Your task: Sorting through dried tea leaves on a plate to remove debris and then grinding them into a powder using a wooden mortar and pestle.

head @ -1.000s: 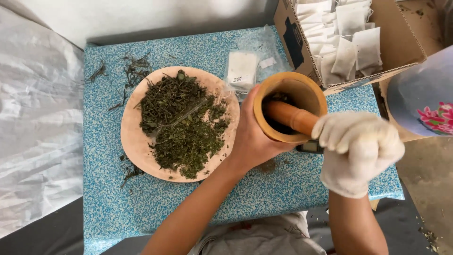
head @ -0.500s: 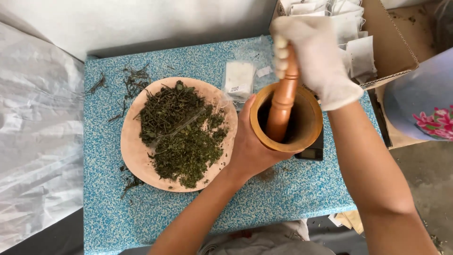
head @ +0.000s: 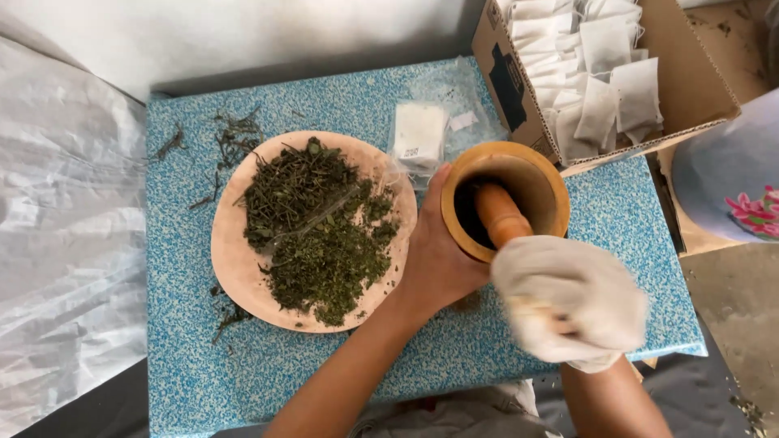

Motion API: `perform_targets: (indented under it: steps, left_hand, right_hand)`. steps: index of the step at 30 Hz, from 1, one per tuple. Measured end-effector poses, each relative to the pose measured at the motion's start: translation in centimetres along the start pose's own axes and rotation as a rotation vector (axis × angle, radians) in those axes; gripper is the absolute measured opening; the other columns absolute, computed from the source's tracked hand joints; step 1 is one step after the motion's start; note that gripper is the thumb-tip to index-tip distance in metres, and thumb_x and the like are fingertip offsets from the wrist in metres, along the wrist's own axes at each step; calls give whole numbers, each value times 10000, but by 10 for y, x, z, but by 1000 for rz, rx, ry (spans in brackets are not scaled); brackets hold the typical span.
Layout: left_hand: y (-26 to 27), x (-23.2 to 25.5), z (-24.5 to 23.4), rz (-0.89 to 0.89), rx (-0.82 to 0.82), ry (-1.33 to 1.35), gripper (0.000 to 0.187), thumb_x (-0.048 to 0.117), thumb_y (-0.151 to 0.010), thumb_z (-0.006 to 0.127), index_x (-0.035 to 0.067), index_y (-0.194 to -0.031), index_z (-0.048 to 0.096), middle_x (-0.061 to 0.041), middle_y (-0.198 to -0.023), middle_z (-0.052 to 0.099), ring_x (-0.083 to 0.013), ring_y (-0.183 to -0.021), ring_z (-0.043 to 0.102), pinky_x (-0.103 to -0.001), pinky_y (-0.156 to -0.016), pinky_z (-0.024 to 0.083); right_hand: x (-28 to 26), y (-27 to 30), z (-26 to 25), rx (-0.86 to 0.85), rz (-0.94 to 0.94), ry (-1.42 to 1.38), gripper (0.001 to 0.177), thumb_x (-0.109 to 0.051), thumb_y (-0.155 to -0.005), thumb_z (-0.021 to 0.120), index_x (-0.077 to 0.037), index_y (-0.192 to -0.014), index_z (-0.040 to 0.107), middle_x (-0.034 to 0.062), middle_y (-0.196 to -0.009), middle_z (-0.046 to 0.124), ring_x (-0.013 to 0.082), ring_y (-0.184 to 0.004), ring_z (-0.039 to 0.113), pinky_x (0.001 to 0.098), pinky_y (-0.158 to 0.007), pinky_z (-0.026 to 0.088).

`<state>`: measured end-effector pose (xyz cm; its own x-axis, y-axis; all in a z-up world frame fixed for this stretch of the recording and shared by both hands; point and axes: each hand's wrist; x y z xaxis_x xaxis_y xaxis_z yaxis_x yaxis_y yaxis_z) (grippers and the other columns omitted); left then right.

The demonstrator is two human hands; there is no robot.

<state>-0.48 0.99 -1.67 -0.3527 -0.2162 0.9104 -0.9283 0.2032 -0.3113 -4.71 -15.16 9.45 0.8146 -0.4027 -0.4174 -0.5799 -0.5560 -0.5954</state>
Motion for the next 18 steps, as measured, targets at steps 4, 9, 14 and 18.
perform_targets:
  steps: [4, 9, 14, 18]
  left_hand:
    - [-3, 12, 2, 83, 6, 1, 1397, 490, -717, 1021, 87, -1752, 175, -204, -1797, 402, -432, -1666, 477, -597, -1328, 466]
    - [-4, 16, -3, 162, 33, 51, 1345, 424, -783, 1030, 84, -1747, 156, -257, -1781, 411, -446, -1660, 494, -574, -1369, 464]
    - [-8, 20, -8, 198, -6, 131, 1277, 412, -855, 974, 74, -1762, 141, -227, -1753, 423, -417, -1646, 496, -593, -1344, 513]
    - [-5, 12, -4, 205, 33, 74, 1323, 422, -812, 1001, 59, -1746, 138, -263, -1752, 416, -429, -1641, 494, -574, -1348, 491]
  right_hand:
    - [-1, 21, 16, 859, 269, -367, 212, -125, -1011, 377, -82, -804, 380, 147, -728, 393, 321, -636, 512, 524, -639, 559]
    - [1, -14, -10, 977, 543, -447, 252, 41, -810, 311, -137, -664, 208, 39, -639, 169, 210, -506, 270, 382, -521, 304]
    - [52, -60, -45, 984, 939, -1030, 381, -204, -869, 506, -228, -642, 201, -58, -613, 74, 138, -563, 16, 320, -499, 117]
    - [105, -91, -47, 730, 1118, -956, 348, -288, -851, 570, -212, -633, 310, -36, -605, 146, 153, -508, 157, 355, -516, 280]
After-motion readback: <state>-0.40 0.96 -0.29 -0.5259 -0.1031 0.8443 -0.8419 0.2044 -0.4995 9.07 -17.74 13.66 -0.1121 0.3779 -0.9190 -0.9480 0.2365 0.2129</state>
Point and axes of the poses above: each hand's wrist, its own y-axis away from the middle knuckle, its own z-axis out of the palm, x = y × z
